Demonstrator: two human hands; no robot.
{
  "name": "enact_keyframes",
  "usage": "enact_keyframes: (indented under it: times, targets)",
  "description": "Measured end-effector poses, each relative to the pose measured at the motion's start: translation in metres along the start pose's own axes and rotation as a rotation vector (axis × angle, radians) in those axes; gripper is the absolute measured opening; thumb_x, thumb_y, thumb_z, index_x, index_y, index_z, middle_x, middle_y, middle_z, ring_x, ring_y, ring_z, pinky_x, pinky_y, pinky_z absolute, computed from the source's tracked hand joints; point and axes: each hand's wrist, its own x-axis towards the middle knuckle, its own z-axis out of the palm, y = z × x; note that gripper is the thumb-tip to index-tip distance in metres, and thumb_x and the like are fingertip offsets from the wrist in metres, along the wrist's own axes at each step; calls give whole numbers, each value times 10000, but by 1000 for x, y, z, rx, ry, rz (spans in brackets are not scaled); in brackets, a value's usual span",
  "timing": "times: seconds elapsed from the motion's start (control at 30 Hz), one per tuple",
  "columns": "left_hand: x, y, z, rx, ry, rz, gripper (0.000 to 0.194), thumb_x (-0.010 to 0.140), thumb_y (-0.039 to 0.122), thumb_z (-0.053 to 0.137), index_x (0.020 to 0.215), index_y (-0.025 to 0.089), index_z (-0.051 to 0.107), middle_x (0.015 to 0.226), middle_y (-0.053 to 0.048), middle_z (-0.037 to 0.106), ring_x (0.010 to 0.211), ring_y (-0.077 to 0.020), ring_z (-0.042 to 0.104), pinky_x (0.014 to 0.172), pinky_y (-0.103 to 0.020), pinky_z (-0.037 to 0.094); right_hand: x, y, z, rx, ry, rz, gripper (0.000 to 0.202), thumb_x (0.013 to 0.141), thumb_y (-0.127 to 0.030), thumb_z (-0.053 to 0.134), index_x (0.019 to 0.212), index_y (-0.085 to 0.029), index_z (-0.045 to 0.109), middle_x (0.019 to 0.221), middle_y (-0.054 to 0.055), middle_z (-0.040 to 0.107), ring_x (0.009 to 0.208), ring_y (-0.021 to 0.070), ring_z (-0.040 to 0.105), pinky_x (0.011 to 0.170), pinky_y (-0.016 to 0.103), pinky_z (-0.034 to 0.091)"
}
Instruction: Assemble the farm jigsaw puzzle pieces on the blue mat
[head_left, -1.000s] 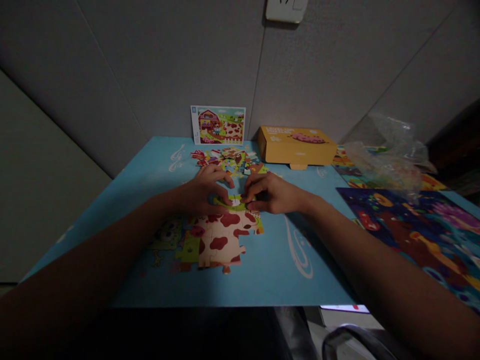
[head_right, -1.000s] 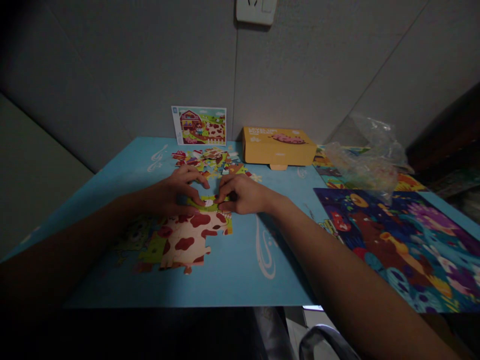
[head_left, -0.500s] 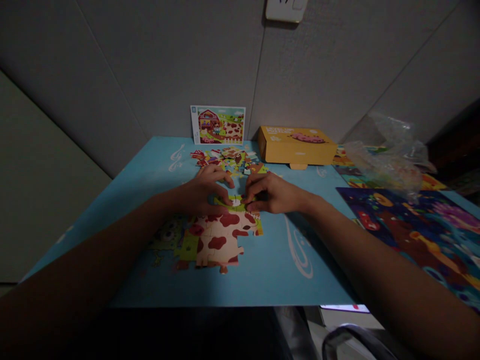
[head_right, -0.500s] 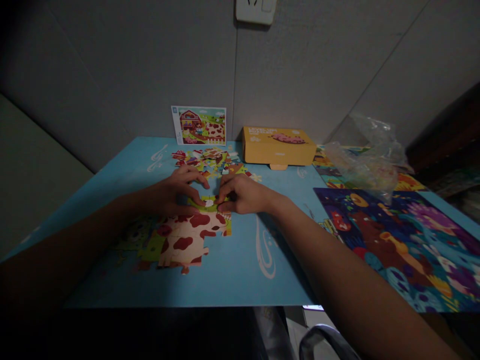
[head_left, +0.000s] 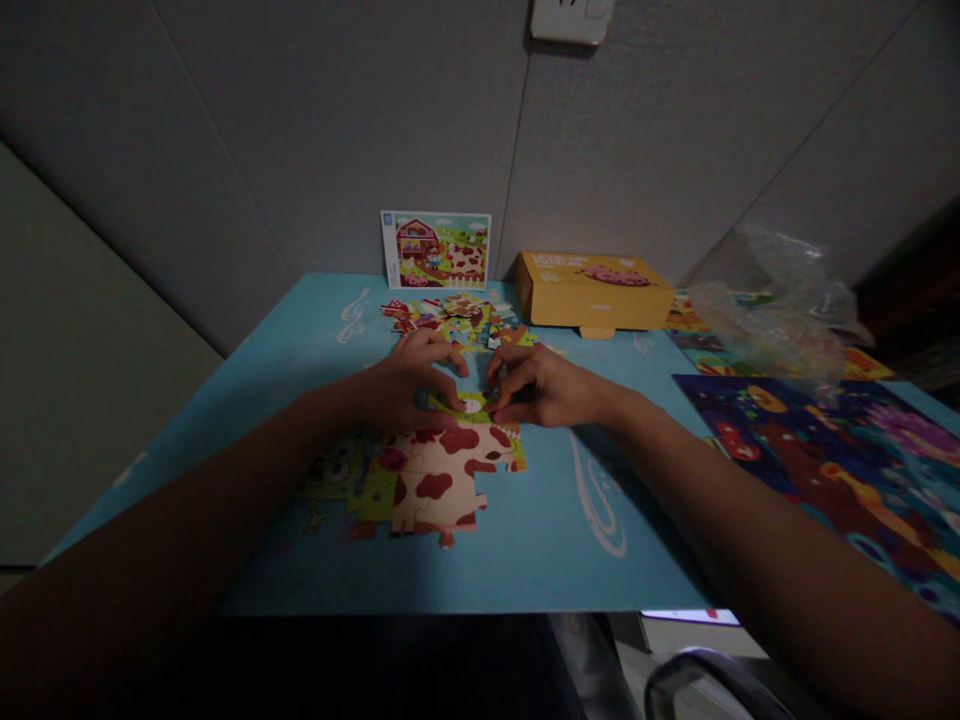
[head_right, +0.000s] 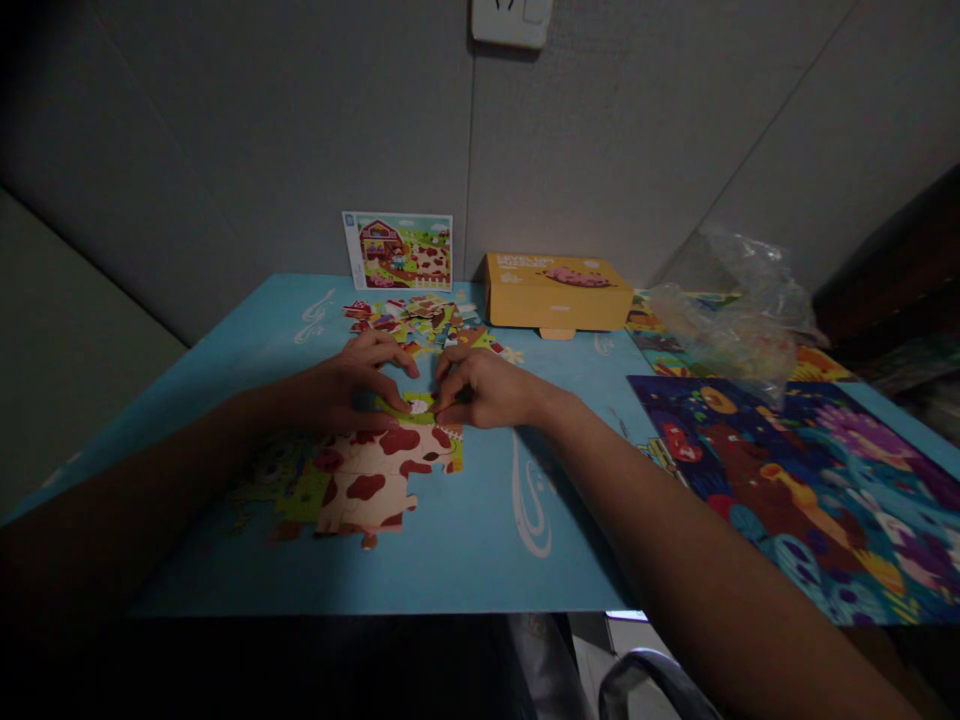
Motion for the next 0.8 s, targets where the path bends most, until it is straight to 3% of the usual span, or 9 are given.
enact_keyframes:
  times: [0.53, 0.8]
  targets:
    - [1, -7, 9, 99, 111, 2, 173, 850, 431, 659, 924, 342, 788, 1113, -64, 630, 1115, -270, 422, 1048, -514, 302, 2, -5, 0, -3, -14, 76, 106, 778, -193, 686, 739, -138, 768, 672, 20, 583, 626, 109, 539, 597, 227, 404]
    - [1, -4, 7, 89, 100, -1, 183, 850, 413, 661, 939, 313, 786, 1105, -74, 622, 1091, -257, 431, 1024, -477, 338, -1, -6, -4, -59, -26, 263, 129, 715, -174, 640, 603, -140, 694, 506, -28, 541, 469, 77, 435, 511, 223, 308]
